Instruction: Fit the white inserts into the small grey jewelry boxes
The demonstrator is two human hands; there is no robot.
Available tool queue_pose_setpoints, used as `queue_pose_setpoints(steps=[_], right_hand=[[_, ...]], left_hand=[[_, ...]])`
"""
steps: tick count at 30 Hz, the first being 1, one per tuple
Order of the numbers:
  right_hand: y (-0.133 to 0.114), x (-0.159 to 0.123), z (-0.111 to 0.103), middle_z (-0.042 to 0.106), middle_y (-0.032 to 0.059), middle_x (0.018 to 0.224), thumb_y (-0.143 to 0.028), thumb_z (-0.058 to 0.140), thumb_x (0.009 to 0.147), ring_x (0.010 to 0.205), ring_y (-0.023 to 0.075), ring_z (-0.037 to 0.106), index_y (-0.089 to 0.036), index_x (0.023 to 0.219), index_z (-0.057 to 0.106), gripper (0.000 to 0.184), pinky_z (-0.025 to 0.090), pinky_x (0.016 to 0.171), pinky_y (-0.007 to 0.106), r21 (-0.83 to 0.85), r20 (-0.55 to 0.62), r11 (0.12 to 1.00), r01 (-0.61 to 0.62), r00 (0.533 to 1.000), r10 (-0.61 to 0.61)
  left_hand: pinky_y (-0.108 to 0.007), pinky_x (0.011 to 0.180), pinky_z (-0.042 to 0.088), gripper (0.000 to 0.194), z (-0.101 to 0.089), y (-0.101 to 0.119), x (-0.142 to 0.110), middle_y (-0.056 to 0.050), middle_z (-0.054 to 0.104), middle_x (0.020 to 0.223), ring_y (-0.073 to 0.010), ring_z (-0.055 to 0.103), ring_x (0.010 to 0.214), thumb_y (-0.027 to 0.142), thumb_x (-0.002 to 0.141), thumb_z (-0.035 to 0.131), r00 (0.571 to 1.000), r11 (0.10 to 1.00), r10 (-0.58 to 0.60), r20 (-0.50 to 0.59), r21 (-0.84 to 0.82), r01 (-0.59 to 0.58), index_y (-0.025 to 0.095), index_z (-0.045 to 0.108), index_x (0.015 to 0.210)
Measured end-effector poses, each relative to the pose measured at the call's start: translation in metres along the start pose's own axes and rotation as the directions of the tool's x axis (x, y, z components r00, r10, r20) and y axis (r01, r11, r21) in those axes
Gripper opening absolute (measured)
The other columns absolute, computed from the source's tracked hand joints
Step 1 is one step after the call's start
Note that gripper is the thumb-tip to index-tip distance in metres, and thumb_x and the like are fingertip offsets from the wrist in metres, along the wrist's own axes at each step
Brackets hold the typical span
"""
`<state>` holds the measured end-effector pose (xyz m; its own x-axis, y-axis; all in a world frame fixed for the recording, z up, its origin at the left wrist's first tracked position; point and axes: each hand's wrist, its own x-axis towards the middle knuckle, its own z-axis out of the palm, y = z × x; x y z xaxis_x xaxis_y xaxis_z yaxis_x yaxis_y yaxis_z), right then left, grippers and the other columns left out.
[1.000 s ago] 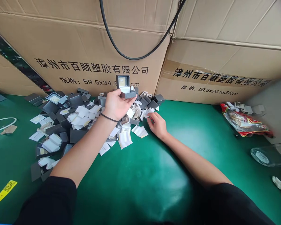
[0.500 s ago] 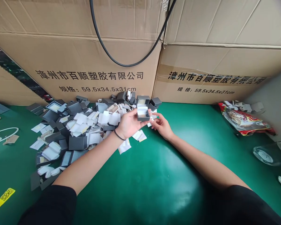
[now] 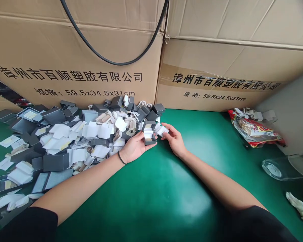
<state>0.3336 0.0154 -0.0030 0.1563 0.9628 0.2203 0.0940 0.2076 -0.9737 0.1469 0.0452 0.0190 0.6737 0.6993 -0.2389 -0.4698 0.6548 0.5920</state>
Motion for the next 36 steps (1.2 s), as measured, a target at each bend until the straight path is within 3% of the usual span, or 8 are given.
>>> queue_pose_setpoints(steps=[7, 12, 15, 21, 30, 36], right_hand=[[-0.002, -0.012, 0.001, 0.058, 0.0062, 0.101, -0.029, 0.05, 0.086, 0.088, 0.0166, 0.057, -0.025, 0.12, 0.05, 0.034, 0.056, 0.066, 0.028, -0.313, -0.091, 0.924, 0.219, 0.962, -0.259], [-0.01, -0.012, 0.0, 0.063, 0.0051, 0.094, -0.023, 0.05, 0.088, 0.085, 0.0164, 0.06, -0.024, 0.098, 0.057, 0.013, 0.054, 0.072, 0.031, -0.459, -0.025, 0.77, 0.443, 0.86, -0.509], [-0.016, -0.009, 0.0, 0.064, 0.0065, 0.094, -0.019, 0.048, 0.089, 0.089, 0.0175, 0.06, -0.024, 0.097, 0.06, 0.015, 0.053, 0.077, 0.034, -0.506, 0.034, 0.674, 0.538, 0.794, -0.607], [-0.016, -0.006, 0.001, 0.065, 0.0052, 0.085, -0.013, 0.048, 0.087, 0.079, 0.0166, 0.058, -0.024, 0.1, 0.063, 0.022, 0.051, 0.068, 0.033, -0.561, 0.116, 0.542, 0.626, 0.708, -0.697], [-0.011, -0.005, 0.001, 0.069, 0.0043, 0.089, -0.015, 0.047, 0.089, 0.078, 0.0161, 0.056, -0.024, 0.107, 0.062, 0.026, 0.05, 0.07, 0.032, -0.59, 0.166, 0.532, 0.607, 0.736, -0.656], [-0.012, -0.004, 0.001, 0.068, 0.0043, 0.083, -0.021, 0.049, 0.09, 0.079, 0.0163, 0.056, -0.022, 0.099, 0.065, 0.018, 0.05, 0.071, 0.031, -0.631, 0.152, 0.529, 0.567, 0.759, -0.633]], left_hand=[[-0.036, 0.091, 0.05, 0.031, 0.003, -0.001, -0.002, -0.013, 0.064, 0.112, -0.0224, 0.062, 0.104, 0.031, 0.092, 0.044, 0.998, 0.998, -0.028, -0.051, 0.047, 0.03, 0.014, 0.06, 0.113], [-0.037, 0.091, 0.05, 0.033, 0.002, -0.003, -0.003, -0.013, 0.065, 0.11, -0.0234, 0.062, 0.103, 0.032, 0.092, 0.044, 0.997, 0.992, -0.079, -0.007, 0.099, 0.079, 0.014, 0.06, 0.114], [-0.038, 0.09, 0.05, 0.028, 0.004, -0.003, -0.004, -0.012, 0.065, 0.108, -0.0228, 0.062, 0.102, 0.029, 0.092, 0.043, 0.998, 0.99, -0.069, 0.007, 0.126, 0.068, 0.015, 0.06, 0.111], [-0.043, 0.093, 0.048, 0.018, 0.007, -0.004, -0.005, -0.004, 0.064, 0.101, -0.0178, 0.06, 0.101, 0.026, 0.091, 0.048, 0.997, 0.985, -0.073, 0.005, 0.159, 0.071, 0.021, 0.061, 0.103], [-0.045, 0.098, 0.043, 0.019, 0.003, -0.006, -0.003, -0.002, 0.06, 0.104, -0.0145, 0.056, 0.1, 0.025, 0.089, 0.052, 0.997, 0.978, -0.078, 0.004, 0.193, 0.076, 0.025, 0.059, 0.107], [-0.044, 0.096, 0.044, 0.019, 0.005, -0.006, -0.004, -0.002, 0.058, 0.108, -0.0155, 0.055, 0.103, 0.029, 0.089, 0.052, 0.998, 0.969, -0.068, 0.004, 0.24, 0.065, 0.026, 0.057, 0.107]])
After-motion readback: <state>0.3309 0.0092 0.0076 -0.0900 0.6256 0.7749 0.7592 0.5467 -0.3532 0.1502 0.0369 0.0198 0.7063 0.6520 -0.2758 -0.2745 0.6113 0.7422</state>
